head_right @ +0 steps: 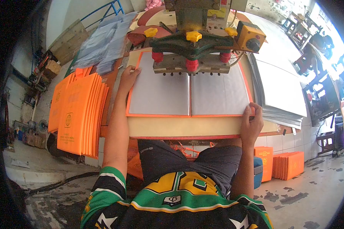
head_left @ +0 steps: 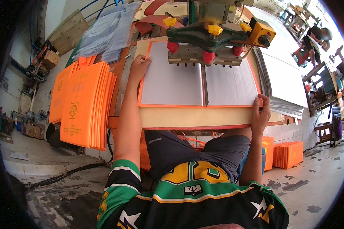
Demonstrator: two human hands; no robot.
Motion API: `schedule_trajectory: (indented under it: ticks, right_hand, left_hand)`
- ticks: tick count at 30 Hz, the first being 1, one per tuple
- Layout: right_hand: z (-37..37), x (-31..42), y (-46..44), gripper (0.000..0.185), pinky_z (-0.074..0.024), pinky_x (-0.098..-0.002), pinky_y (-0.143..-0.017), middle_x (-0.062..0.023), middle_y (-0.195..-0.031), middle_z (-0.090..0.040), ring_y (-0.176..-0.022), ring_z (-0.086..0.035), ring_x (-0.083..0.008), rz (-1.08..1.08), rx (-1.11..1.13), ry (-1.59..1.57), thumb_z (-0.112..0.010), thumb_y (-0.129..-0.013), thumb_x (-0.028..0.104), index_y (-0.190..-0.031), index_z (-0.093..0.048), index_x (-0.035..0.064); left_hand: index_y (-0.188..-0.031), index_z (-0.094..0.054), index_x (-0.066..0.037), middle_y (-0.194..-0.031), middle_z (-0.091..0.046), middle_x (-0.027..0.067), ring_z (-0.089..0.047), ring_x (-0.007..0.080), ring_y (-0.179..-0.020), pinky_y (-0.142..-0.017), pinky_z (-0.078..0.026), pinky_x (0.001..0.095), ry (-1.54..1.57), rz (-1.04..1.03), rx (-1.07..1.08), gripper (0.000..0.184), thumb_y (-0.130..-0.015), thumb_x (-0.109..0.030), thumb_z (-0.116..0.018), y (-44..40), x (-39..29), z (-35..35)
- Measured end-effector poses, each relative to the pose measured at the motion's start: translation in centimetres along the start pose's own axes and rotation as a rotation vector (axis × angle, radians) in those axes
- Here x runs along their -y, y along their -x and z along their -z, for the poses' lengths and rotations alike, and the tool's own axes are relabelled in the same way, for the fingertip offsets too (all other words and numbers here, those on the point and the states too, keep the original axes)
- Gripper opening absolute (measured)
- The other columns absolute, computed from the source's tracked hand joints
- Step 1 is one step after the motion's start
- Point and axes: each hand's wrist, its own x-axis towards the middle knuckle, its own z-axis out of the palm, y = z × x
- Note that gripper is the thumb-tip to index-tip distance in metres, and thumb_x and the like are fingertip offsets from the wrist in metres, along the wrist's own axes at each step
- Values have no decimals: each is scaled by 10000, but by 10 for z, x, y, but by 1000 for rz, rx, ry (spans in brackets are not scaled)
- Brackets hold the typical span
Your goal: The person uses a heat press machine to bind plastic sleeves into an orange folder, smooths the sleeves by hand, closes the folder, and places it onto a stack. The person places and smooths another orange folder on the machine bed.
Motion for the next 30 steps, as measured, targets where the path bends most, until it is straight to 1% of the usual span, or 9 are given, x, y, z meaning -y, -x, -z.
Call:
schedule_trajectory:
  ticks: [3,5,8,17,26,30]
  right_hand:
    - [0,0,0,272,-531,-452,-943,-206,-1161,-732,-1077,-711,-368,12,-5,13,-628,-1096,221,-1230,-667,-12]
    - [0,2,0,268,-530,-452,-943,-206,-1155,-732,-1076,-709,-369,-63,15,2,-625,-1097,222,-1228,-667,-8]
    - [0,1,0,267,-528,-454,-945,-205,-1159,-732,-1081,-709,-369,-19,1,11,-621,-1098,224,-1225,-666,-8]
    - [-1,-2,0,275,-525,-446,-972,-203,-1169,-731,-1104,-704,-369,-28,13,3,-618,-1100,222,-1228,-666,-17]
    - [0,0,0,274,-527,-457,-964,-215,-1150,-726,-1086,-706,-380,-38,19,-12,-617,-1099,222,-1228,-663,-16]
    - [0,0,0,273,-528,-458,-960,-214,-1152,-728,-1084,-707,-379,-44,21,-8,-618,-1098,221,-1230,-664,-14]
  left_hand:
    - [-1095,-697,-4,-910,-781,150,-739,223,-806,-772,-555,365,5,-2,0,394,-1008,-385,-742,0,0,0]
    - [-1095,-697,-3,-904,-779,148,-738,222,-803,-768,-554,364,9,-12,0,395,-1008,-386,-742,0,1,0]
    - [-1092,-696,0,-895,-776,146,-734,219,-794,-759,-552,361,16,-17,1,395,-1009,-383,-744,0,0,0]
    - [-1095,-692,-1,-888,-778,141,-732,204,-786,-746,-550,350,26,-8,6,387,-1010,-375,-744,1,-1,0]
    - [-1094,-692,0,-919,-788,145,-736,196,-792,-746,-549,345,25,3,29,378,-1014,-367,-739,2,-4,2]
    - [-1096,-693,2,-924,-786,152,-738,201,-793,-750,-551,349,33,-25,16,381,-1015,-367,-737,2,-1,1]
